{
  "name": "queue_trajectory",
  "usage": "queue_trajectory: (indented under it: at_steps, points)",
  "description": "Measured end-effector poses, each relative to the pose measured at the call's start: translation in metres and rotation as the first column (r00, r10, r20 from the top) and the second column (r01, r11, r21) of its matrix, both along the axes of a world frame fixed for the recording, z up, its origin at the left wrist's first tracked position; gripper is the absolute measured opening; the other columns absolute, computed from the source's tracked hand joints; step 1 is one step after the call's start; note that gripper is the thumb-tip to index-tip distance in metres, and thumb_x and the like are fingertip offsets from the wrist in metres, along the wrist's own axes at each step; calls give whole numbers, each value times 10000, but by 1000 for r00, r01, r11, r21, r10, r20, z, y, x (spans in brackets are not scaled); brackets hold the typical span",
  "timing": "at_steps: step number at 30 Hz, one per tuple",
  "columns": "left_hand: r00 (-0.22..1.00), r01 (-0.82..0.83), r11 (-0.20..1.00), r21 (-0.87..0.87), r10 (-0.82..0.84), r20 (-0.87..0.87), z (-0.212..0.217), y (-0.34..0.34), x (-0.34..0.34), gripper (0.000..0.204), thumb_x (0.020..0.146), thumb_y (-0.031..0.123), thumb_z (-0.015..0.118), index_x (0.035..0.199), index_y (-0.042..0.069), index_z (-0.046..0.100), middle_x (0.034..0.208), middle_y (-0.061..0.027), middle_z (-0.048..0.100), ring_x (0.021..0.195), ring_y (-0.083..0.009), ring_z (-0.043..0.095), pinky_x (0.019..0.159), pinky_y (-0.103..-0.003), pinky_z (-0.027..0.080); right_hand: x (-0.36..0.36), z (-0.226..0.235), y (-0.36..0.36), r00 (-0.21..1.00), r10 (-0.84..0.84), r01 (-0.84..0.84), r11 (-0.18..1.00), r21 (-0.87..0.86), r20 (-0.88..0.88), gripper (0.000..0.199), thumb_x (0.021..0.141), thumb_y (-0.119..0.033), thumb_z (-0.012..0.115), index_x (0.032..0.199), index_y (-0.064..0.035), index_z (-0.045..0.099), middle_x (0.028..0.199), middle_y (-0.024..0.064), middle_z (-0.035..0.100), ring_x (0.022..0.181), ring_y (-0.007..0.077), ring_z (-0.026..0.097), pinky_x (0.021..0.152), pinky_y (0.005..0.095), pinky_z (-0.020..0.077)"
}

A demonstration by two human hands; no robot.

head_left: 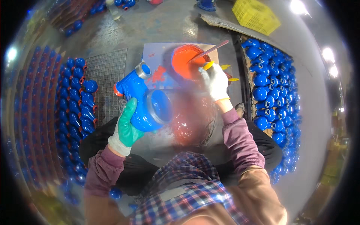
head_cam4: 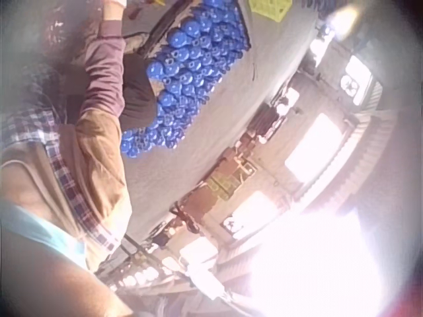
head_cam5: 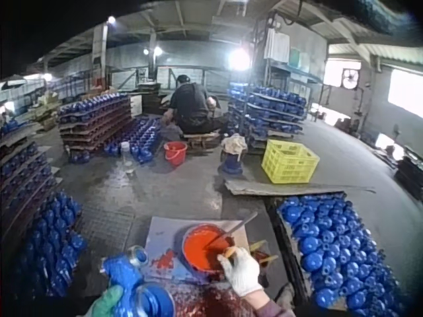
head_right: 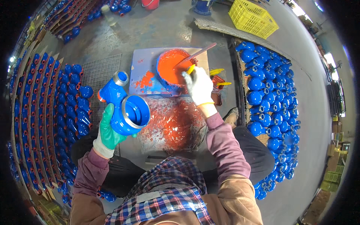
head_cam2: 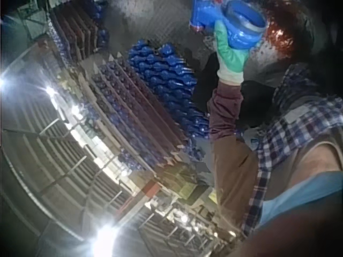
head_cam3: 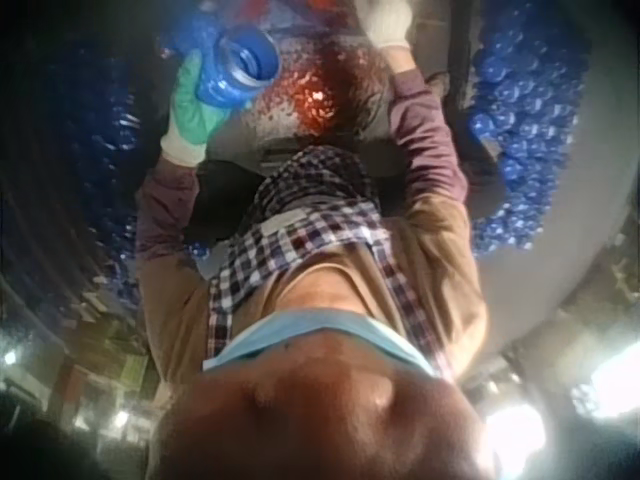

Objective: The recorder is using a brush to apply orange paint to blue industrial components.

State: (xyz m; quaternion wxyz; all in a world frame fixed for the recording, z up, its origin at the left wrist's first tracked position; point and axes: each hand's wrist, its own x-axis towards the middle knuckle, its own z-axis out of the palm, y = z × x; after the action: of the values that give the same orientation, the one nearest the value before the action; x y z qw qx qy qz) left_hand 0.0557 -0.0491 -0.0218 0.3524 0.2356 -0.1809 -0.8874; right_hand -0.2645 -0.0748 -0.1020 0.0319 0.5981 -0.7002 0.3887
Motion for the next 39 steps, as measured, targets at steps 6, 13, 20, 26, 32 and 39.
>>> queue_trajectory:
  at_steps: [6,13,20,26,32,39]
  points:
    - [999,-46,999,-18,46,15,5,0,-11,503,960,333,612,1378,94,466,1285,-62,564,1176,-204,566,1041,-409,447,-13,24,33,959,-79,103,992,-76,271,292,905,-279,687,1036,-20,657,926,144,682,843,257,664,774,337,511]
    - [913,4,858,-514,207,352,-6,10,-12,424,880,205,692,1252,60,549,1184,-62,599,1043,-166,593,936,-354,479,-33,23,80,484,-114,168,985,36,868,270,983,-234,595,1106,0,648,897,45,666,736,75,573,637,223,453]
    - [689,481,-319,-817,713,128,24,20,-23,679,585,235,864,1214,146,626,1276,-154,506,1197,-375,519,947,-481,479,5,108,121,495,-31,42,999,12,868,307,994,-310,569,1095,-33,654,697,-22,594,563,36,484,509,201,367]
    - [863,404,-844,-353,480,-160,31,30,-48,418,856,318,632,1267,254,596,1209,-156,456,1179,-428,495,910,-603,523,19,150,98,752,93,-163,985,48,652,310,982,-293,574,988,9,643,724,41,605,665,115,569,608,273,445]
    - [907,383,-847,-368,420,-24,2,40,-37,450,834,357,641,1266,238,599,1179,-131,456,1189,-409,471,920,-609,523,23,127,68,835,297,-338,941,5,463,357,977,-326,554,953,18,646,789,157,642,725,316,635,667,397,489]
    - [886,392,-840,-374,455,-93,14,32,-49,460,799,380,669,1240,258,618,1212,-139,456,1167,-438,501,934,-622,497,25,152,96,899,386,-374,922,-96,206,218,933,-131,618,1084,26,626,868,153,629,755,305,623,659,360,512]
